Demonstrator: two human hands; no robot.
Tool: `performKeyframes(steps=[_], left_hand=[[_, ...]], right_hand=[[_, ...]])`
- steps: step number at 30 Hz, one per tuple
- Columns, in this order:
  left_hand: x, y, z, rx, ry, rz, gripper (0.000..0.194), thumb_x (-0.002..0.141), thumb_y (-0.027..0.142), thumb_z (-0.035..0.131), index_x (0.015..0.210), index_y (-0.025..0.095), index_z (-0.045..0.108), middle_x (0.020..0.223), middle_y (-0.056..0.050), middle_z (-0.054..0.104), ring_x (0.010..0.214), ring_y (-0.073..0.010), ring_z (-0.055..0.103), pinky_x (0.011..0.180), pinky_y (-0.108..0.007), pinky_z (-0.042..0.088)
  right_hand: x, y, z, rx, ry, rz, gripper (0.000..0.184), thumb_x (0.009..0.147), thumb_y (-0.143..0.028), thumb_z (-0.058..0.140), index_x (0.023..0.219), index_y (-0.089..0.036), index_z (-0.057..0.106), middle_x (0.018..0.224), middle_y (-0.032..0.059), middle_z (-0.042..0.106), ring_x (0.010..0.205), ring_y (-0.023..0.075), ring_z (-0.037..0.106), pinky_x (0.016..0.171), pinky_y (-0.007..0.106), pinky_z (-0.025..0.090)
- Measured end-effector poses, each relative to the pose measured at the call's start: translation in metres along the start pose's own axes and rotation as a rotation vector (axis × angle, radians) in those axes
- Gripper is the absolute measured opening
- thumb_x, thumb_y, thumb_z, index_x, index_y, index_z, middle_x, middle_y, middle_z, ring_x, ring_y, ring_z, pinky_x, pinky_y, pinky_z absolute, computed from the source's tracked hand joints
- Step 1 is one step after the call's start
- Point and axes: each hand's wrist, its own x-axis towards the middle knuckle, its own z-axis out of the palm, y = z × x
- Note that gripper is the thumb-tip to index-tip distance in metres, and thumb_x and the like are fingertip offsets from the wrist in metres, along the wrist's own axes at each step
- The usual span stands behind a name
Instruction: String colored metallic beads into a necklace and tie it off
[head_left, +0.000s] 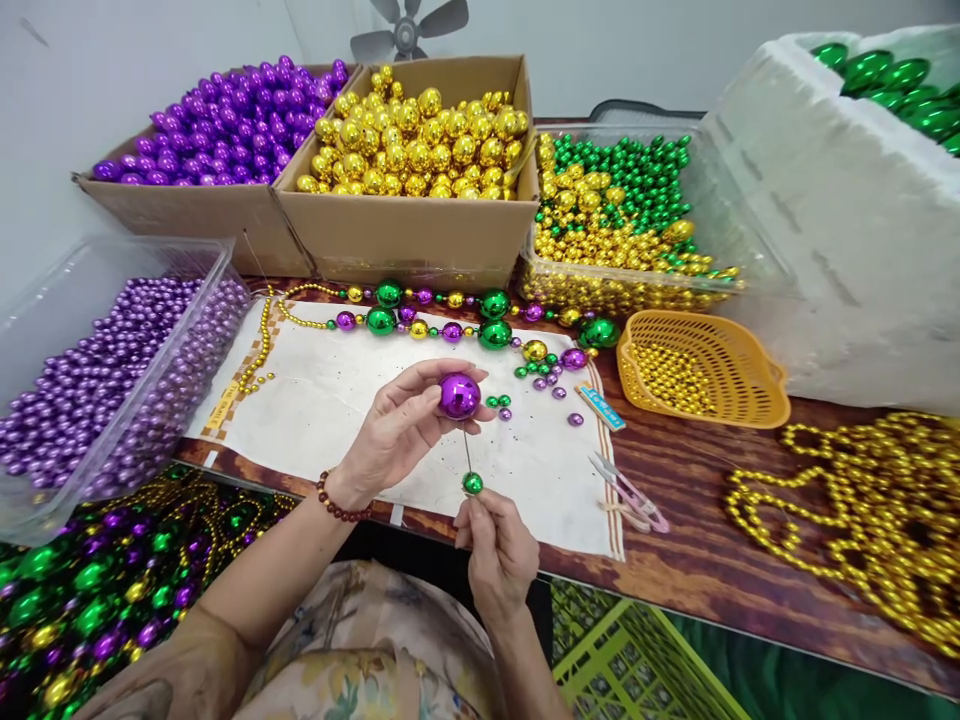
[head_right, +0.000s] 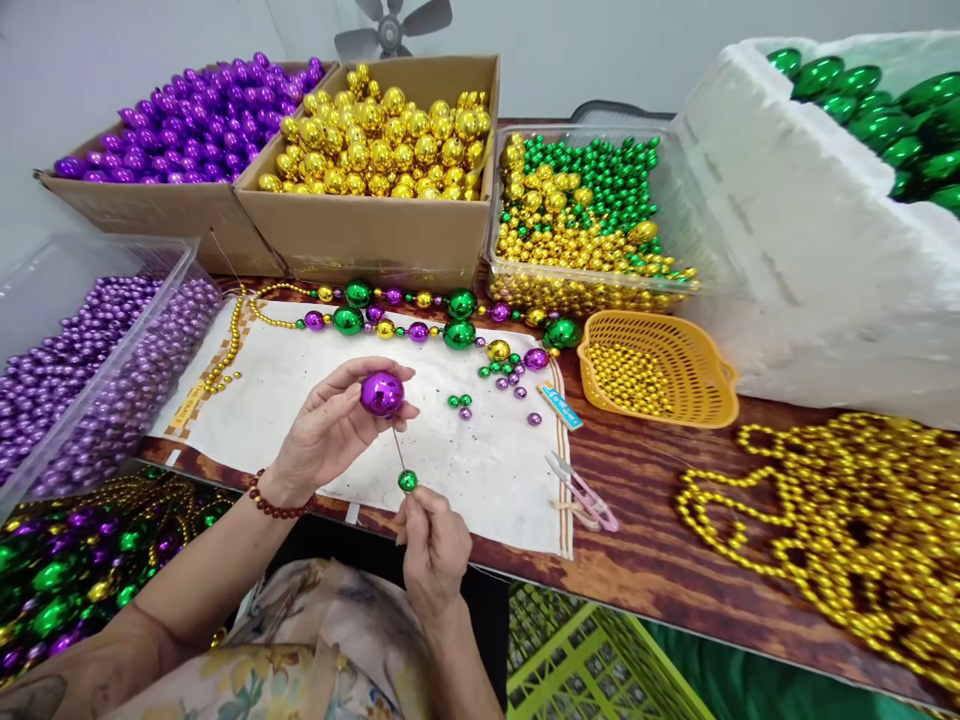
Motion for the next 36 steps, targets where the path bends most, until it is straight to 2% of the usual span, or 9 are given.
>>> performKeyframes(steps=[3,8,11,15,21,26,31,36], left_hand=[[0.001,-0.002,0.001,0.003,0.016,-0.011,0.026,0.089,0.035,0.071,0.112,0.022,0.072,0.126,-0.010,0.068,0.091,-0.0189,0.074,0.081,-0.030,0.060],[0.003,-0.007,0.004,-0.009,0.057,0.024,0.026,0.086,0.035,0.076,0.108,0.023,0.073,0.112,-0.007,0.072,0.085,-0.0172,0.073,0.077,-0.029,0.060],[0.001,-0.006,0.005,0.036,0.056,0.073,0.029,0.086,0.035,0.075,0.113,0.023,0.073,0.114,-0.008,0.073,0.090,-0.0188,0.073,0.081,-0.030,0.059],[-0.003,-0.001,0.007,0.047,0.004,0.105,0.025,0.084,0.030,0.077,0.108,0.022,0.075,0.110,-0.008,0.075,0.092,-0.0194,0.074,0.089,-0.034,0.060],[-0.003,0.003,0.007,0.025,0.015,0.082,0.027,0.083,0.036,0.079,0.103,0.020,0.075,0.104,-0.008,0.076,0.081,-0.0161,0.072,0.079,-0.031,0.061],[-0.001,0.002,0.006,0.013,0.045,0.071,0.026,0.078,0.031,0.083,0.098,0.018,0.074,0.100,-0.006,0.074,0.083,-0.0145,0.069,0.078,-0.028,0.061],[0.002,-0.001,0.003,0.013,0.114,0.080,0.025,0.080,0.034,0.081,0.096,0.018,0.072,0.096,-0.004,0.070,0.078,-0.0116,0.067,0.072,-0.024,0.058],[0.005,-0.001,0.002,0.048,0.117,0.084,0.030,0.076,0.036,0.084,0.095,0.019,0.069,0.094,-0.002,0.068,0.077,-0.0116,0.065,0.071,-0.025,0.058]], right_hand=[[-0.001,0.003,0.001,0.014,-0.014,0.013,0.015,0.101,-0.016,0.047,0.100,-0.020,0.061,0.062,-0.0045,0.061,0.041,0.0080,0.054,0.047,0.021,0.043],[0.000,0.003,0.006,0.066,-0.025,0.080,0.013,0.101,-0.018,0.047,0.100,-0.020,0.060,0.063,-0.0041,0.062,0.042,0.0083,0.055,0.046,0.021,0.043],[0.001,0.003,0.008,0.085,-0.001,0.076,0.014,0.101,-0.018,0.047,0.100,-0.020,0.061,0.065,-0.0038,0.063,0.042,0.0078,0.054,0.045,0.020,0.043],[0.001,0.001,0.007,0.116,0.053,0.104,0.016,0.102,-0.020,0.047,0.099,-0.020,0.062,0.068,-0.0029,0.062,0.045,0.0077,0.054,0.046,0.021,0.043],[-0.001,-0.010,0.006,0.065,0.014,0.026,0.015,0.101,-0.017,0.050,0.099,-0.021,0.064,0.067,-0.0020,0.063,0.049,0.0094,0.056,0.049,0.023,0.044],[-0.001,-0.013,0.007,0.068,0.088,0.091,0.016,0.102,-0.017,0.048,0.096,-0.020,0.063,0.063,-0.0042,0.060,0.043,0.0073,0.051,0.046,0.021,0.041],[-0.004,-0.014,0.009,0.010,0.020,-0.033,0.016,0.100,-0.012,0.048,0.103,-0.021,0.062,0.062,-0.0048,0.061,0.045,0.0081,0.054,0.048,0.021,0.043],[-0.001,-0.012,0.013,-0.063,0.051,-0.041,0.016,0.102,-0.013,0.046,0.105,-0.020,0.060,0.060,-0.0062,0.058,0.041,0.0072,0.051,0.047,0.021,0.041]])
